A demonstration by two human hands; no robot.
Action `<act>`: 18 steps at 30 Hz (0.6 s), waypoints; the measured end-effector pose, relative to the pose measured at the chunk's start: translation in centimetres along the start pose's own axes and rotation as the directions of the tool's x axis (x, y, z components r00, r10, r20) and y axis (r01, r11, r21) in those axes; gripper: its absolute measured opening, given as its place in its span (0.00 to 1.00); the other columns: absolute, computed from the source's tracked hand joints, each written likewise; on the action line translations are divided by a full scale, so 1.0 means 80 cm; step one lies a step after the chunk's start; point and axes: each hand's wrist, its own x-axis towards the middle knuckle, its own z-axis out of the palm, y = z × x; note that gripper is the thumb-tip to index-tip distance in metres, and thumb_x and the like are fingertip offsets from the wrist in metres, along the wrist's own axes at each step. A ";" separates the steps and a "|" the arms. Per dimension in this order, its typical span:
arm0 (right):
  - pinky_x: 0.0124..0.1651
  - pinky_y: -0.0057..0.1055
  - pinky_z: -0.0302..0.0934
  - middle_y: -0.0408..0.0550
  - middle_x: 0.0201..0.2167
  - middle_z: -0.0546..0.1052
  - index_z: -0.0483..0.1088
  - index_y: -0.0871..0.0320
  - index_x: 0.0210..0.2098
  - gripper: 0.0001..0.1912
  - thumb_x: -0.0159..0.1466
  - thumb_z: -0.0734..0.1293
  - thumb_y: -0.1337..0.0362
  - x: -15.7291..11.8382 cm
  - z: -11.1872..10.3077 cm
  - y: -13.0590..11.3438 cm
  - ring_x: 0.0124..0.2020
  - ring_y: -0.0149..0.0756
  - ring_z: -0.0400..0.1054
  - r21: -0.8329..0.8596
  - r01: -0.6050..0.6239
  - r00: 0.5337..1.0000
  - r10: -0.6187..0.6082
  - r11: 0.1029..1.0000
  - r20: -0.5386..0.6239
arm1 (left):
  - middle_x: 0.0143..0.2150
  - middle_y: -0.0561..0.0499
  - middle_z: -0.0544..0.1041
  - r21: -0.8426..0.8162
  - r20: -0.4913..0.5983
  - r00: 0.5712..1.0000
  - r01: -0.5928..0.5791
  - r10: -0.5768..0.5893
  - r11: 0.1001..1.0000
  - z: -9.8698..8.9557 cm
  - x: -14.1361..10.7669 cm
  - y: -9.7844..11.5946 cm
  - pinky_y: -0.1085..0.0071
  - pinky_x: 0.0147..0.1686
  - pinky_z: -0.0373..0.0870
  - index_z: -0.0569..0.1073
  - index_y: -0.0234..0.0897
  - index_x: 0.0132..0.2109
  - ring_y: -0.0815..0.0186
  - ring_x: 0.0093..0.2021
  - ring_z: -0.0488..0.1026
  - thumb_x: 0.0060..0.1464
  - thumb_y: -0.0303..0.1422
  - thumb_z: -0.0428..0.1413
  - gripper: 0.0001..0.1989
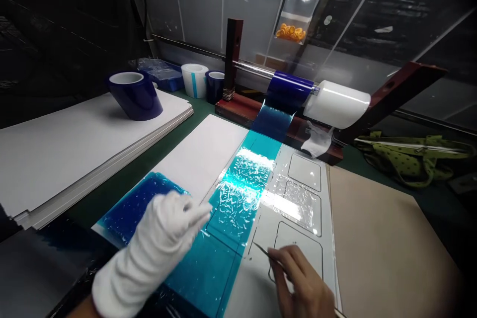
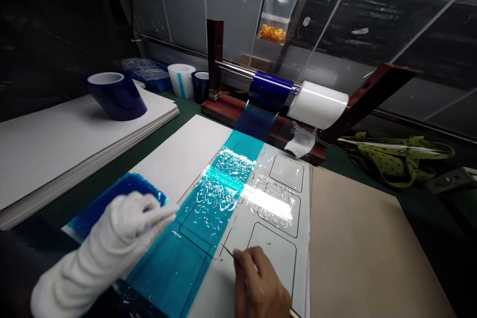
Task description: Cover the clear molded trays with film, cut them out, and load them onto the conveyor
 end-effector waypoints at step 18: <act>0.24 0.29 0.37 0.43 0.31 0.72 0.68 0.55 0.30 0.12 0.65 0.59 0.74 0.085 0.077 -0.129 0.31 0.33 0.66 -0.271 0.195 0.956 -0.120 0.943 0.267 | 0.21 0.52 0.65 -0.061 -0.059 0.954 0.289 -0.292 0.955 0.034 -0.102 0.024 0.72 0.20 0.64 0.70 0.35 0.25 0.70 0.19 0.63 0.56 0.34 0.56 0.12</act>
